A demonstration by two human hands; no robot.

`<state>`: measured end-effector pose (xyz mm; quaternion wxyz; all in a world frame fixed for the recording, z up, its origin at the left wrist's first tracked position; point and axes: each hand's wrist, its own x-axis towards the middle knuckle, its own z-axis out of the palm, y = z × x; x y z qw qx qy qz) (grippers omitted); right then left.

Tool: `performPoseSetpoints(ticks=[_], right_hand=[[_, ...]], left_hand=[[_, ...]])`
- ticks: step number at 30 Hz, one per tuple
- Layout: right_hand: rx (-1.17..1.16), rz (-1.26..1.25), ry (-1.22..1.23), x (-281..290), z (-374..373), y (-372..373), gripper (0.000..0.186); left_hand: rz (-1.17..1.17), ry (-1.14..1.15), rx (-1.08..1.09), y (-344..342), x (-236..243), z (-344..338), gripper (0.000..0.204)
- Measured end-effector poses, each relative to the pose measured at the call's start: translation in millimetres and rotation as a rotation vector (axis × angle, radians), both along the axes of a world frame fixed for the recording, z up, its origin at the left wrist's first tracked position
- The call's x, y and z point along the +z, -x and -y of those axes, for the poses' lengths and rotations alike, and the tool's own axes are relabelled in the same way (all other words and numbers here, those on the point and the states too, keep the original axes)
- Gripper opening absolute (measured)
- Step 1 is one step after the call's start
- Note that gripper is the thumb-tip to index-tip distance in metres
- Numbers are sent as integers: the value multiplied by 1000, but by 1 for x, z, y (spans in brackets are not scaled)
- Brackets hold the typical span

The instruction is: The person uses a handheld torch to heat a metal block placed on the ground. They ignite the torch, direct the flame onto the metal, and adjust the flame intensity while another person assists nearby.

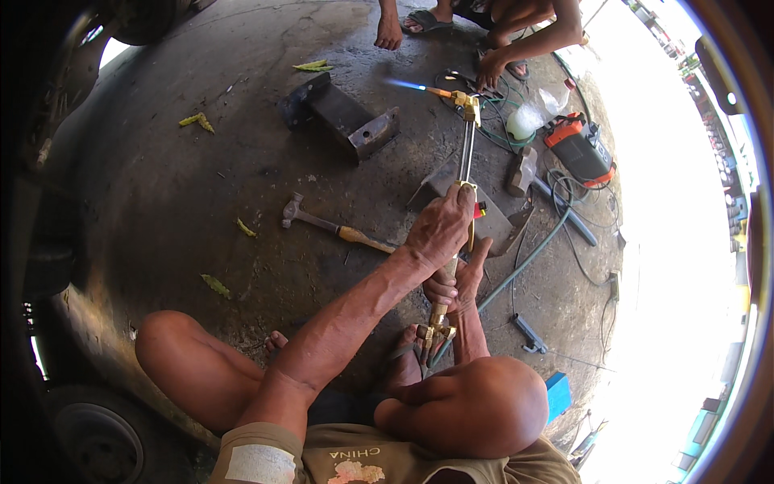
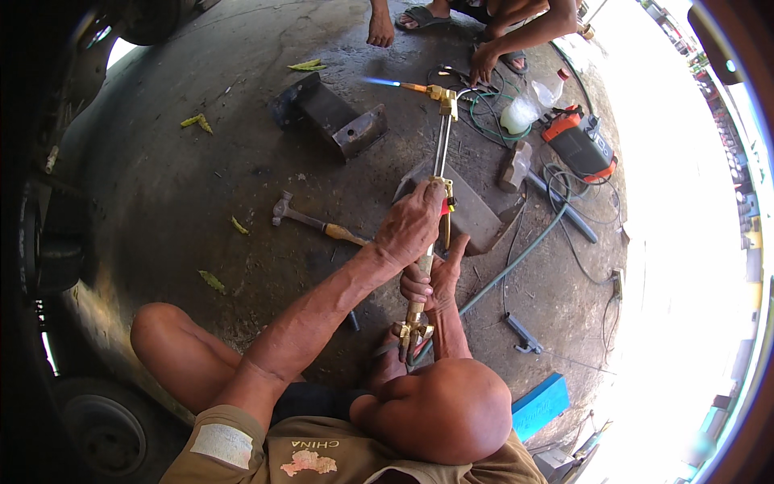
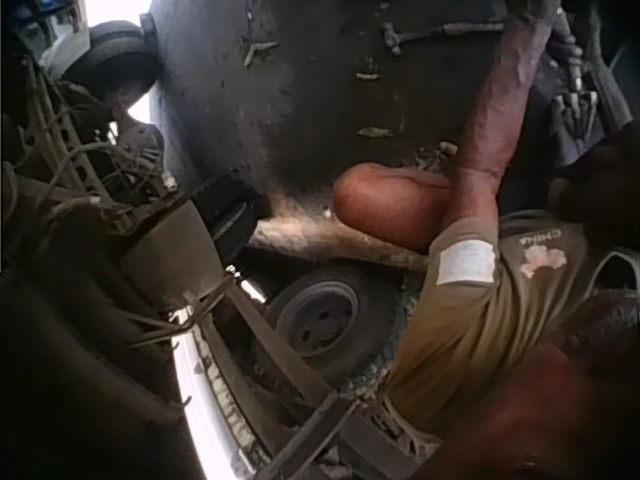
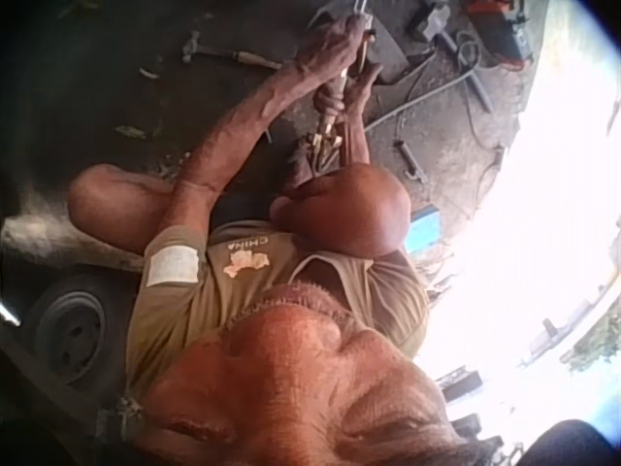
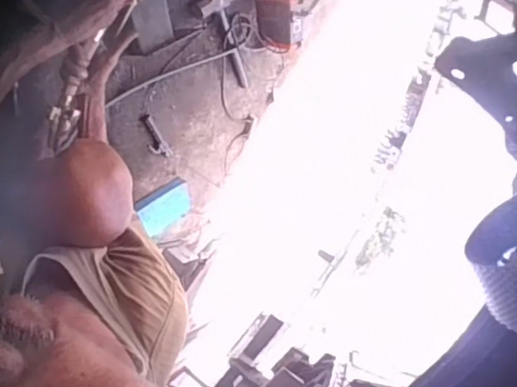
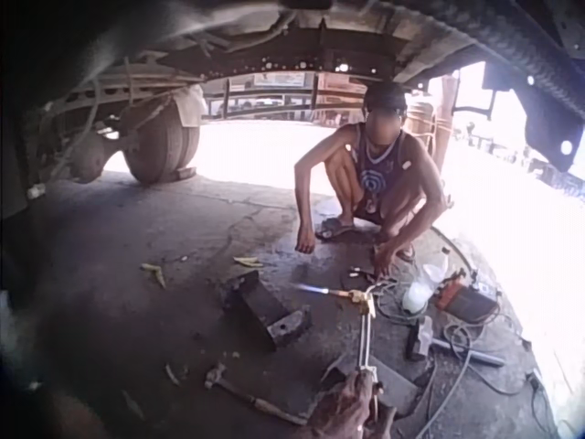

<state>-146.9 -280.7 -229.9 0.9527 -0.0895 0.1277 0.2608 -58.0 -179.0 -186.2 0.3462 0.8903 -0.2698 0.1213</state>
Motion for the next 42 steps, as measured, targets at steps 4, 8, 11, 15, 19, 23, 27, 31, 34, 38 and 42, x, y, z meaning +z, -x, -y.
performPoseSetpoints(ticks=[4, 8, 11, 15, 19, 23, 27, 31, 34, 38, 42], right_hand=[[7, 16, 13, -1, 1, 1, 97], [-6, -34, 20, 3, -1, 1, 96], [6, -16, 33, -2, 1, 1, 95], [30, 36, -24, -10, 4, 3, 95], [38, 101, -93, -13, 4, 5, 101], [5, -23, 20, 1, -1, 4, 99], [-8, 13, 34, -4, 3, 6, 100], [8, 84, -14, -12, 5, 8, 101], [33, 144, -68, -19, 5, 6, 102], [32, 127, -53, -21, 6, 6, 101], [-1, 35, -8, -7, 4, 6, 99]], left_hand=[[87, -10, 6, 0, -1, 0, 32], [120, -40, 2, 0, 0, -4, 35], [133, -89, -6, 1, 4, -5, 39], [159, -232, -10, 1, 9, -3, 38], [232, -350, -14, -2, 12, -2, 34], [320, -442, -21, -5, 15, -5, 34], [242, -547, -71, -1, 29, -4, 39], [285, -572, -105, 0, 35, -8, 39], [271, -570, -123, -2, 35, -9, 39], [214, -529, -111, -1, 33, -11, 33], [207, -482, -15, -3, 24, -5, 21]])
